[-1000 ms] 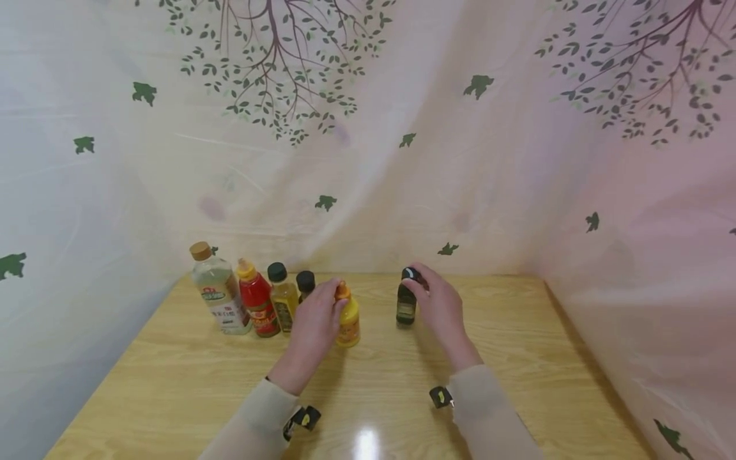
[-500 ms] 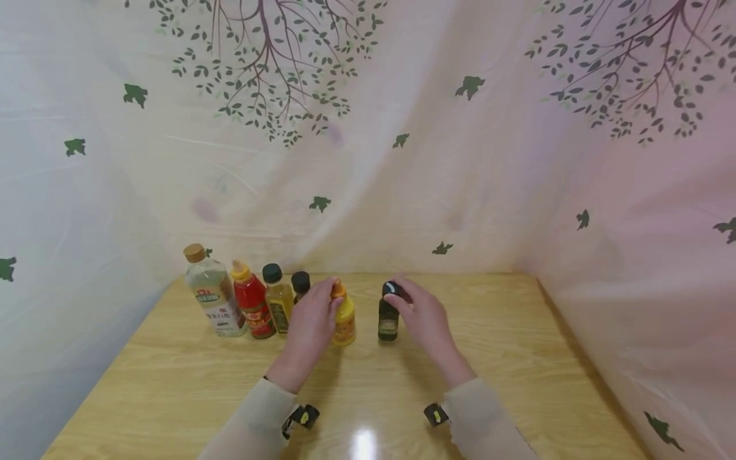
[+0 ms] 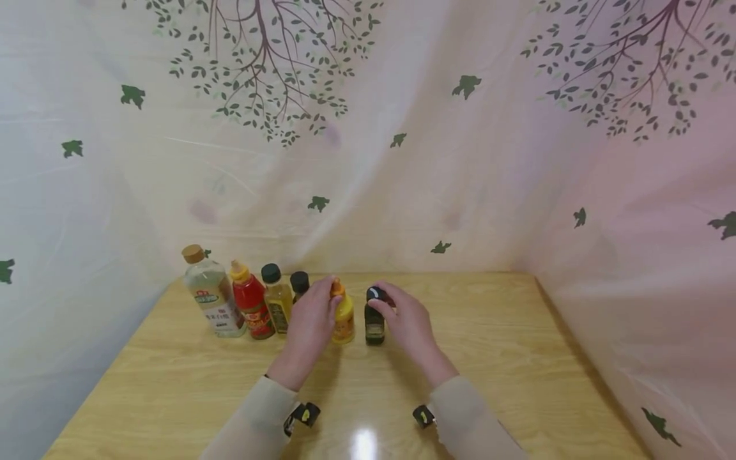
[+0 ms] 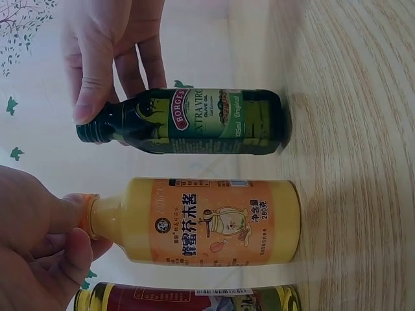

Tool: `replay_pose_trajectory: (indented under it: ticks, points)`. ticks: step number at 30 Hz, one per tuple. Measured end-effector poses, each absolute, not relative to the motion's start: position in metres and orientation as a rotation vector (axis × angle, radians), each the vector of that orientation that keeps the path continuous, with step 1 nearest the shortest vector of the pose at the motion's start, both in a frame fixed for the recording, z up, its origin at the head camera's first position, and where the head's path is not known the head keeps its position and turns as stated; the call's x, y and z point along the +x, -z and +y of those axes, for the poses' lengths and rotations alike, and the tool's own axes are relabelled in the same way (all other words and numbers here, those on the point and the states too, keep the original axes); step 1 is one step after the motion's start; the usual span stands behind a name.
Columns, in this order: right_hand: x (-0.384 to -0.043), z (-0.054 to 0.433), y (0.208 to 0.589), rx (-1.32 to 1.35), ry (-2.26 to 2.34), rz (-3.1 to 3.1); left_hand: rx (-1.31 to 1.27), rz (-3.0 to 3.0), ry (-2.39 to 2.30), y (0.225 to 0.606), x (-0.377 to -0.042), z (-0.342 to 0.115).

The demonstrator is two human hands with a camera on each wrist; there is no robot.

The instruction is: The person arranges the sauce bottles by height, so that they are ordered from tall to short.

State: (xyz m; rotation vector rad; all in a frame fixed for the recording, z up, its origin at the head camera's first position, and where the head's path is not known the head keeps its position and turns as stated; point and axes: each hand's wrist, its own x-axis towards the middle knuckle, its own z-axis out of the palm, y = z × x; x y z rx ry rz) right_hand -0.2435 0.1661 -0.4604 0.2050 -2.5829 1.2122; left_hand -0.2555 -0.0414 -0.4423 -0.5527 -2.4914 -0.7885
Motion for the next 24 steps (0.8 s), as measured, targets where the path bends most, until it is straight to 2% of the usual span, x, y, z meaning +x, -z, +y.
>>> replay_pose_trajectory:
  ticks: [24]
  points:
    - [-0.249, 0.149, 0.465, 0.228, -1.226, -2.561, -0.544, -2.509, 0.778, 0.434, -0.252, -0.039]
